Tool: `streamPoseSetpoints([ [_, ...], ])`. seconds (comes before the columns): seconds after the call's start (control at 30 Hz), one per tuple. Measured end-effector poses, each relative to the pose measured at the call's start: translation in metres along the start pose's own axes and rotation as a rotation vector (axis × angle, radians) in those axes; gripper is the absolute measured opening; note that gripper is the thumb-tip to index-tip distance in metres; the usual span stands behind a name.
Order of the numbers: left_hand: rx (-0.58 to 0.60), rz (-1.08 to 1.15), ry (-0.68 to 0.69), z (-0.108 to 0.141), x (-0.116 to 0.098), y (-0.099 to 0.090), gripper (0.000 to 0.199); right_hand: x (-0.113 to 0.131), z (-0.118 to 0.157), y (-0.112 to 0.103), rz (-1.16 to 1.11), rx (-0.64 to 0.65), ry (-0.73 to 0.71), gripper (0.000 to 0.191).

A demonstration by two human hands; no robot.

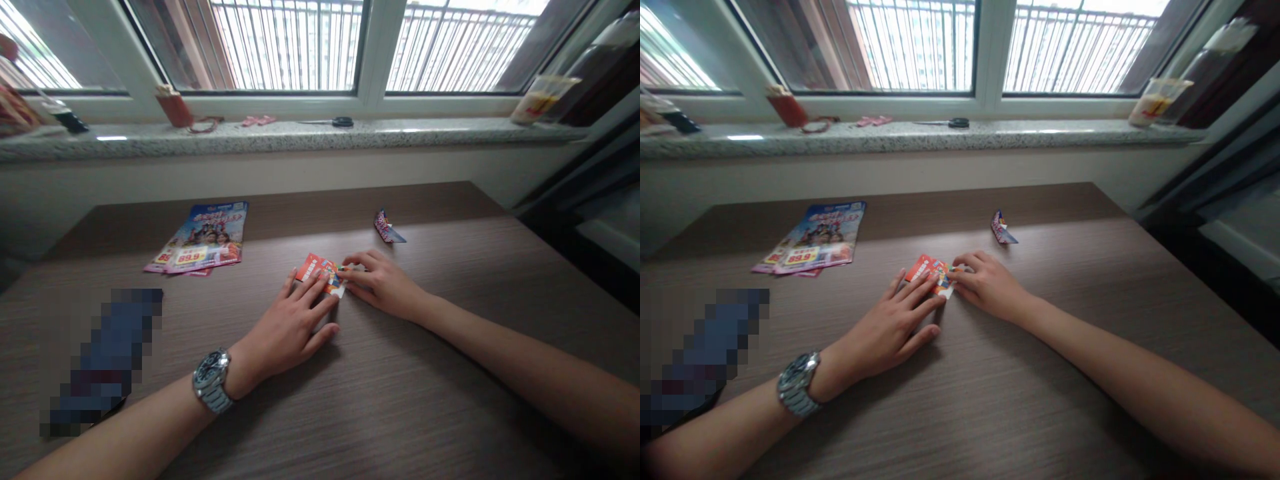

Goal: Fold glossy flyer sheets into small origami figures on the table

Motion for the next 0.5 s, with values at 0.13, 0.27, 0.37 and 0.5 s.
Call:
streamPoseSetpoints([
  [0.13, -0.021, -0.001, -0.018, -0.002, 0.002, -0.003, 0.043, 0.004, 0.010, -0.003, -0.001, 0.016, 0.014, 0.028],
  [0.27, -0.029, 0.009, -0.045, -0.003, 0.003, -0.004, 0.041, 0.006, 0.016, 0.000, -0.045, -0.001, 0.004, 0.028],
  [0.37, -0.023, 0.004, -0.056, -0.004, 0.003, -0.004, 0.041, 0.008, 0.018, 0.003, -0.072, -0.005, 0.000, 0.028],
  [0.5, -0.043, -0.006, -0.052, -0.005, 0.003, -0.003, 0.049, 0.012, 0.019, 0.005, -0.077, -0.013, 0.007, 0.030],
])
Point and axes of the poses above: each hand's wrist, its own z-axis away from the middle knuckle, its own y-axis out of the palm, x = y × z, the point moved 1 cm from there along -z, towards the middle knuckle, and after that the axes turned 6 degrees about -y, right-handed, at the moved point
